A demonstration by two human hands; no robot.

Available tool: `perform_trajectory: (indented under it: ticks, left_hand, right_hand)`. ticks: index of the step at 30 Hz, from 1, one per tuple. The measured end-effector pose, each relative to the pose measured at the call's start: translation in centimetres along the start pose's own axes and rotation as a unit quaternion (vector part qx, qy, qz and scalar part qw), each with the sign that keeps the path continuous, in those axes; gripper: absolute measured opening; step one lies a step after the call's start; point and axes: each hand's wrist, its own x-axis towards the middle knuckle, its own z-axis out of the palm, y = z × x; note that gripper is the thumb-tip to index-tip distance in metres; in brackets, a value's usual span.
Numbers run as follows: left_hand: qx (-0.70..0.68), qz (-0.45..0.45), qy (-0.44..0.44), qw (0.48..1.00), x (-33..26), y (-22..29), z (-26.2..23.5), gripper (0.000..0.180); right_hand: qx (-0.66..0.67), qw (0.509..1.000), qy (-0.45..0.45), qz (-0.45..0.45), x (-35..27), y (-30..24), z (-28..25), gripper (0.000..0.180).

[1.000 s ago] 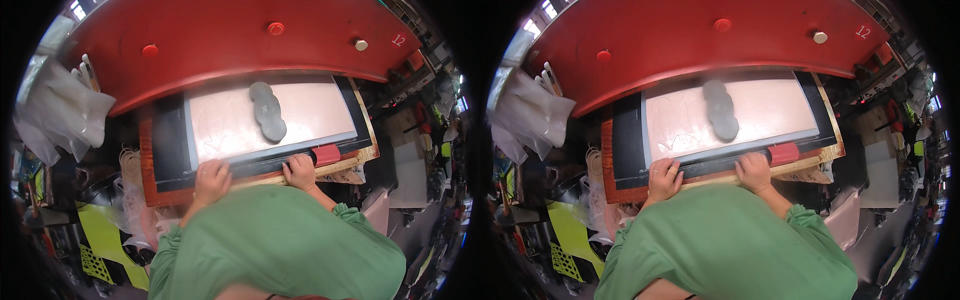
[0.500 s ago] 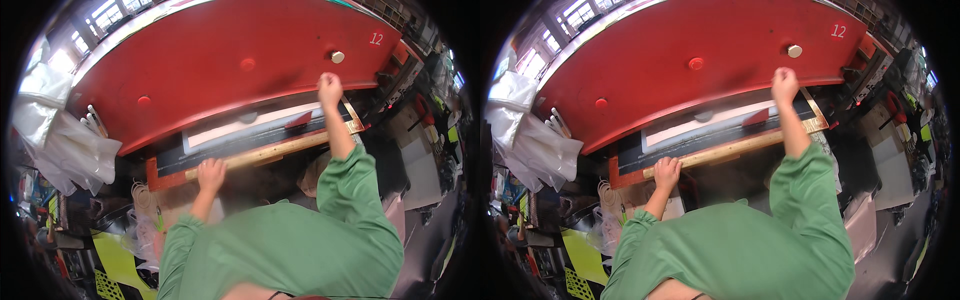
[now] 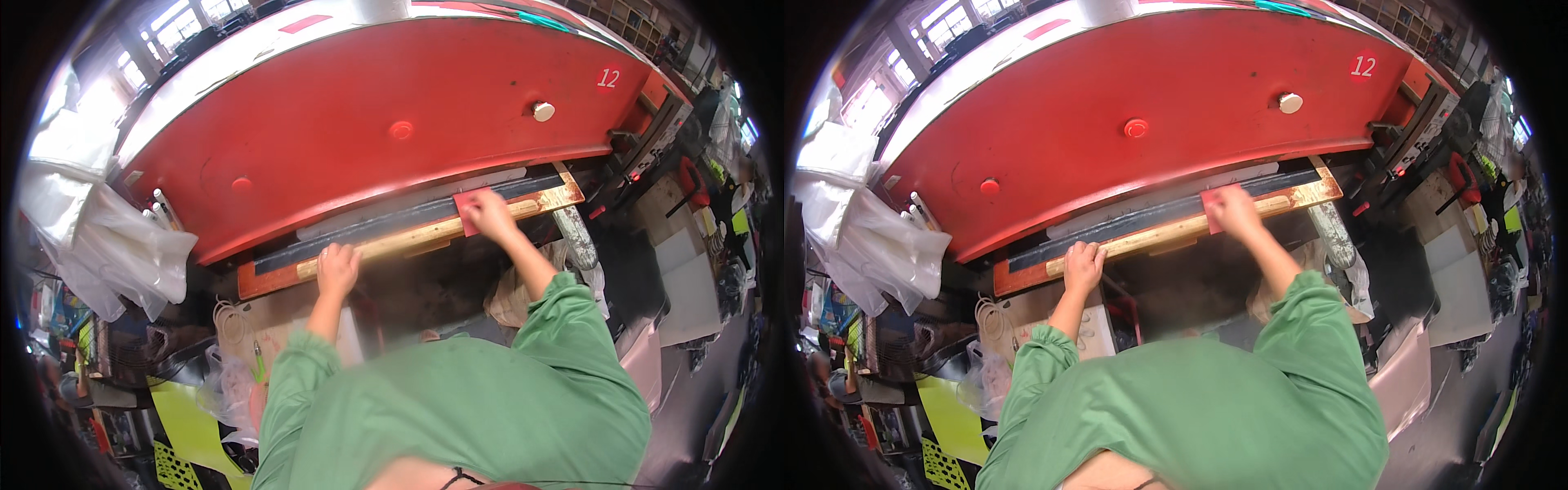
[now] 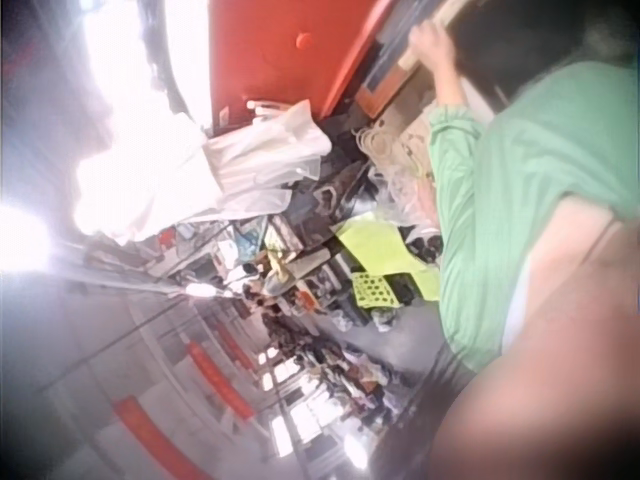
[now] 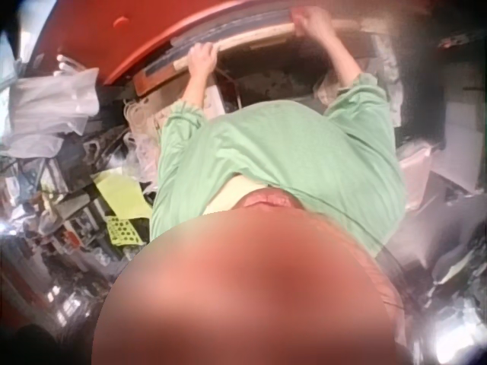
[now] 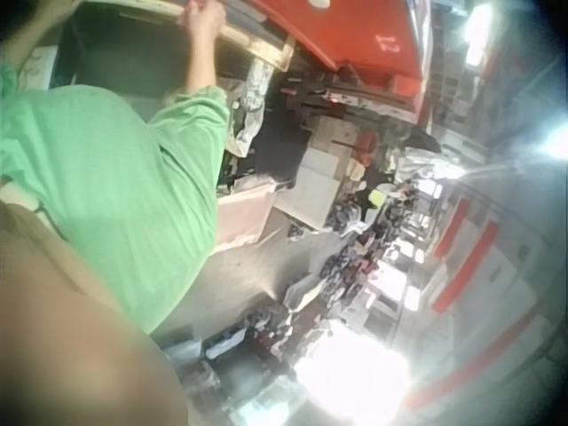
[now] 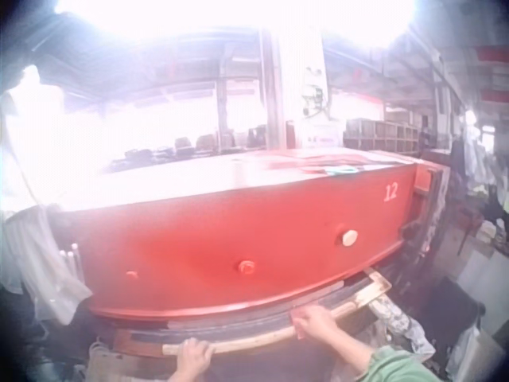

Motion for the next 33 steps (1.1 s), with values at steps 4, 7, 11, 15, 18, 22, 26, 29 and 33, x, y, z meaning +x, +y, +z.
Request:
perform_trajectory:
  ticks: [4,7,11,15,18,22,26,29,33]
  left_hand:
    - [0.014,-0.003,-0.026,1.000,-0.2,0.0,-0.3,0.033]
    - [0.019,0.008,-0.024,0.999,-0.2,0.1,-0.4,0.046]
    - [0.020,-0.022,-0.055,0.998,0.1,0.1,-0.4,0.043]
    - [0.030,0.001,-0.044,0.999,0.5,0.1,-0.7,0.042]
    - [0.018,0.002,-0.053,0.998,-0.2,0.9,-1.5,0.041]
    - [0.000,-0.011,-0.088,0.996,-3.6,3.1,-3.7,0.039]
    - [-0.055,-0.010,-0.166,0.984,-6.7,4.5,-7.2,0.038]
    - [-0.041,0.008,-0.176,0.984,-7.2,5.8,-8.7,0.039]
    - [-0.076,0.108,-0.053,0.990,-6.5,8.0,-8.7,0.048]
  right_hand:
    - [-0.090,0.989,0.000,-0.116,-3.1,-3.2,3.7,0.028]
    - [-0.105,0.990,0.029,-0.093,-3.5,-4.0,4.2,0.030]
    - [-0.116,0.988,0.043,-0.093,-3.7,-4.3,4.0,0.033]
    - [-0.109,0.990,0.026,-0.085,-3.8,-4.4,3.9,0.033]
    - [-0.112,0.992,-0.007,-0.063,-4.3,-5.1,2.9,0.035]
    - [-0.126,0.987,-0.084,-0.059,-7.5,-7.3,-0.8,0.043]
    - [-0.079,0.953,-0.290,0.037,-8.5,-8.4,-5.5,0.051]
    - [0.002,0.985,-0.164,0.049,-6.9,-10.5,-5.3,0.046]
    - [-0.015,0.995,-0.063,0.077,-4.2,-16.2,-0.9,0.062]
